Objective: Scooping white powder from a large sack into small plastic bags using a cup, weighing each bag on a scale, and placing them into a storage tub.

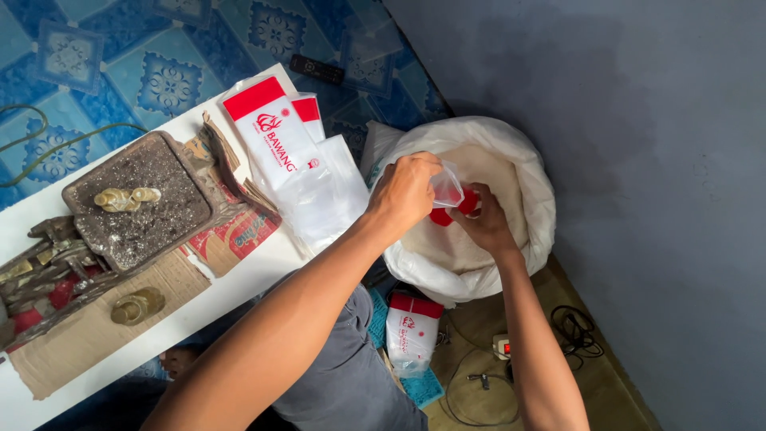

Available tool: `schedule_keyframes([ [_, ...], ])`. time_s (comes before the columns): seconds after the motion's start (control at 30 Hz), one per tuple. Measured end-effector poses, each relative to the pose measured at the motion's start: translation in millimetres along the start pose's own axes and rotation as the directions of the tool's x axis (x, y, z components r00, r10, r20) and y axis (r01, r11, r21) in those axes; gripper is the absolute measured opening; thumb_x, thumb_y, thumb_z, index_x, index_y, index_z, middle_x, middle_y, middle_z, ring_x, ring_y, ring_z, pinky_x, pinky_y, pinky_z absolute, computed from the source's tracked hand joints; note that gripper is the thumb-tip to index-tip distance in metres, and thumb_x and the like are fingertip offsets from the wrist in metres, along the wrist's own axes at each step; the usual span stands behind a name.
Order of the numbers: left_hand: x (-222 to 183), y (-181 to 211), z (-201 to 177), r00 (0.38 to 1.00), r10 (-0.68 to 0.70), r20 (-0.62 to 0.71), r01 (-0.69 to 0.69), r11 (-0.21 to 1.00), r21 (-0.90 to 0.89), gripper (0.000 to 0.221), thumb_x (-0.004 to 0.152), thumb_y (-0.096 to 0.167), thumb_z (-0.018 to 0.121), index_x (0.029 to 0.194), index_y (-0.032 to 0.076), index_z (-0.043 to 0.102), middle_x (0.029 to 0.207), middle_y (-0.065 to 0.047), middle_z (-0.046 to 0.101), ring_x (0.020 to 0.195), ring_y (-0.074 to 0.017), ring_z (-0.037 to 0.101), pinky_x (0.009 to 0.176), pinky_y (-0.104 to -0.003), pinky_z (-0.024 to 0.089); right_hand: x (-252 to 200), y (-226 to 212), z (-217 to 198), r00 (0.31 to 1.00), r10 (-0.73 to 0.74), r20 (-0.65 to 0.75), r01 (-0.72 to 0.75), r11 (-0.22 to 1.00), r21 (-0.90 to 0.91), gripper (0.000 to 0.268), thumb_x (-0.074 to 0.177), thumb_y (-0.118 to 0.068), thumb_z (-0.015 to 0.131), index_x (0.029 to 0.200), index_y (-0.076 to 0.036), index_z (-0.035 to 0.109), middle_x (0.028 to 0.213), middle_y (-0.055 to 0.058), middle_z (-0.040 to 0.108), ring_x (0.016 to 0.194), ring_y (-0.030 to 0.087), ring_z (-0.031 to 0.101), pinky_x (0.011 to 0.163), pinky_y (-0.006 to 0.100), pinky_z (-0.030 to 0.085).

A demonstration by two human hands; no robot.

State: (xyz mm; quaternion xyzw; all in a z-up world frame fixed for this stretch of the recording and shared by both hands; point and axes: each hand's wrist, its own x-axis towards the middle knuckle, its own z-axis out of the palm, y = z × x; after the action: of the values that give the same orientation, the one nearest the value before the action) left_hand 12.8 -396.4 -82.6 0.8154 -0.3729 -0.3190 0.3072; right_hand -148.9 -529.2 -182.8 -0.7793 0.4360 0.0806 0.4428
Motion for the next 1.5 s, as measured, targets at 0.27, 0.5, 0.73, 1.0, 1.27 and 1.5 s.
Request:
schedule_keyframes([
  [0.27, 4, -9, 2, 0.999, 0.032, 0.022, -0.034, 0.998, 0.054, 0.038, 0.082, 0.007, 0.063, 0.119, 0.009, 0.069, 0.126, -0.002, 0.066, 0.106, -0.0327, 0.068, 0.089, -0.048, 0.056, -3, -6, -9, 0.602, -0.708, -0.369, 0.366, 0.656, -0.66, 0.067, 0.071, -0.018, 0.09, 0.131, -0.008, 0.061, 0.125, 0.024, 0.054, 0.119, 0.039, 0.054, 0.098, 0.049, 0.048],
  [0.5, 5, -9, 7, 0.999, 0.042, 0.001, -0.042, 0.996, 0.084, 0.036, 0.08, 0.007, 0.062, 0.114, 0.014, 0.072, 0.123, 0.002, 0.068, 0.106, -0.0283, 0.068, 0.091, -0.045, 0.056, 25, 38, 23, 0.518, -0.799, -0.307, 0.314, 0.511, -0.8, 0.068, 0.062, -0.023, 0.093, 0.123, -0.014, 0.064, 0.123, 0.023, 0.055, 0.116, 0.037, 0.057, 0.09, 0.045, 0.054],
  [0.73, 8, -13, 12, 0.999, 0.053, -0.01, -0.052, 0.993, 0.109, 0.037, 0.08, 0.006, 0.061, 0.113, 0.016, 0.073, 0.12, 0.003, 0.069, 0.107, -0.0265, 0.068, 0.092, -0.046, 0.054, 26, 62, 42, 0.721, -0.634, -0.279, 0.258, 0.619, -0.742, 0.064, 0.067, -0.039, 0.087, 0.123, -0.022, 0.061, 0.12, 0.015, 0.056, 0.113, 0.029, 0.06, 0.092, 0.035, 0.055],
  [1.0, 11, -16, 11, 0.997, 0.079, -0.005, -0.079, 0.993, 0.083, 0.034, 0.08, 0.003, 0.06, 0.108, 0.016, 0.074, 0.115, 0.001, 0.07, 0.107, -0.0256, 0.067, 0.091, -0.044, 0.054, -6, 32, 12, 0.904, -0.391, -0.171, 0.31, 0.877, -0.367, 0.067, 0.074, -0.047, 0.078, 0.132, -0.019, 0.059, 0.127, 0.021, 0.052, 0.116, 0.037, 0.059, 0.095, 0.044, 0.053],
  [1.27, 1, -6, -7, 0.996, 0.022, -0.087, -0.026, 0.998, -0.054, 0.035, 0.078, 0.004, 0.06, 0.103, 0.023, 0.076, 0.108, 0.001, 0.073, 0.096, -0.0298, 0.07, 0.086, -0.043, 0.056, -52, -65, -42, 0.752, -0.494, -0.437, 0.563, 0.826, 0.036, 0.023, 0.096, -0.001, 0.058, 0.114, -0.009, 0.07, 0.11, 0.01, 0.066, 0.1, 0.029, 0.064, 0.083, 0.038, 0.054],
  [1.5, 6, -12, -31, 0.986, -0.116, -0.118, 0.047, 0.878, -0.475, 0.042, 0.087, 0.002, 0.052, 0.107, 0.03, 0.076, 0.076, -0.008, 0.076, 0.084, -0.0165, 0.074, 0.071, -0.022, 0.055, -34, -112, -60, 0.657, -0.713, -0.245, 0.743, 0.667, 0.052, 0.036, 0.094, -0.002, 0.06, 0.129, -0.011, 0.063, 0.132, 0.014, 0.06, 0.125, 0.033, 0.054, 0.102, 0.045, 0.046],
])
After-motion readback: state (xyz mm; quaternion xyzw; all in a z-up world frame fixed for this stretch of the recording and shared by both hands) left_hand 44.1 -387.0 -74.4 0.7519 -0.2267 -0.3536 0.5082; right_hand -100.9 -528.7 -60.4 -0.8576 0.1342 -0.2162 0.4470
